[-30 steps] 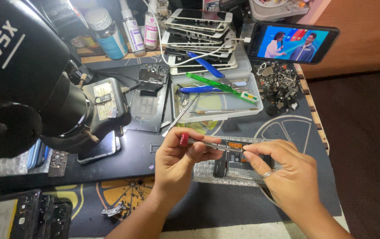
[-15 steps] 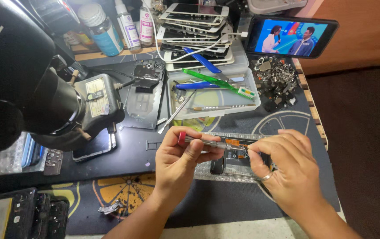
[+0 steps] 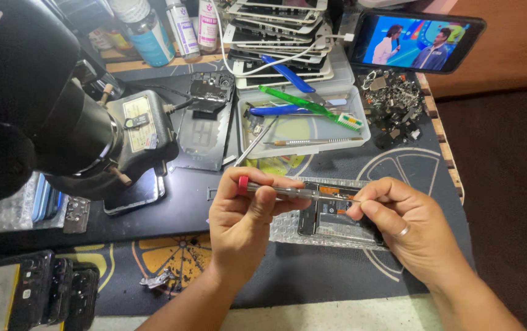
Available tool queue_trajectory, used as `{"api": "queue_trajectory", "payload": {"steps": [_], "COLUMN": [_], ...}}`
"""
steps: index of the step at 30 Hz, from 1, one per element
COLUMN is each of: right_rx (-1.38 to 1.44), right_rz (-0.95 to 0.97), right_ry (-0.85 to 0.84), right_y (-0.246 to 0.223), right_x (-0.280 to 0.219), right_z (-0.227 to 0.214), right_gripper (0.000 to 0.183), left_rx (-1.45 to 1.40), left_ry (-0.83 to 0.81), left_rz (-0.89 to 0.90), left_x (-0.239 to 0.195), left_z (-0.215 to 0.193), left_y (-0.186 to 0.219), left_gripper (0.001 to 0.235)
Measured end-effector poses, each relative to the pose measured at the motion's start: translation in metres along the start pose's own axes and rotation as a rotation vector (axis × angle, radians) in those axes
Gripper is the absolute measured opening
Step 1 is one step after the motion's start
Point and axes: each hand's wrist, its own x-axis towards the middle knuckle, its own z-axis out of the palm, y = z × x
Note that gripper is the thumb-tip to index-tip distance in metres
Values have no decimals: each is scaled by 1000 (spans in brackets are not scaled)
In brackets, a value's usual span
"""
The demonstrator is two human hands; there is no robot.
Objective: The person disassembles a mobile phone by removing screws and prying open the casing. They detach internal components, including a ribbon cable, and then reassemble the phone by reconnecting the cable and securing the casing with screws.
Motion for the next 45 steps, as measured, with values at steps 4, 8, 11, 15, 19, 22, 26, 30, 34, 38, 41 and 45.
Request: {"api": "queue_trajectory", "payload": {"steps": [4, 8, 11, 15, 19, 22, 26, 30, 34, 38, 41, 45], "right_rx": [122, 197, 200, 214, 214, 203, 204, 215, 201, 215, 193, 194], "right_rz": [88, 90, 110, 109, 107, 126, 130, 144, 150, 136, 156, 153], "right_ry": [-46, -91, -83, -105, -97, -85, -78, -74, -71, -88, -66, -67], "right_y": [-3, -2, 0, 0, 1, 2, 1, 2, 3, 3, 2, 1], "right_x": [1, 4, 4, 5, 4, 4, 5, 4, 4, 5, 5, 4], "right_z": [-4, -7, -8, -8, -9, -8, -7, -7, -7, -7, -7, -7], "right_gripper": [17, 21, 21, 21, 21, 20, 18, 18, 16, 15, 16, 16], "left_rx": [49, 98, 97, 94, 100, 115, 102, 81, 77, 100, 105, 99], "left_ry": [-5, 9, -3, -39, -48, -47, -41, -22, -14, -5, -7, -18], "left_rz": [24, 62, 69, 64, 57, 65, 59, 61, 51, 43, 46, 51], "left_x": [-4, -3, -7, -9, -9, -10, -9, -9, -8, -7, -8, -8], "left_z": [3, 6, 6, 6, 8, 8, 7, 7, 7, 8, 8, 8], "left_y": [3, 2, 0, 2, 1, 1, 1, 0, 0, 0, 0, 0], "left_gripper": [19, 19, 19, 18, 18, 17, 17, 17, 17, 17, 18, 17]}}
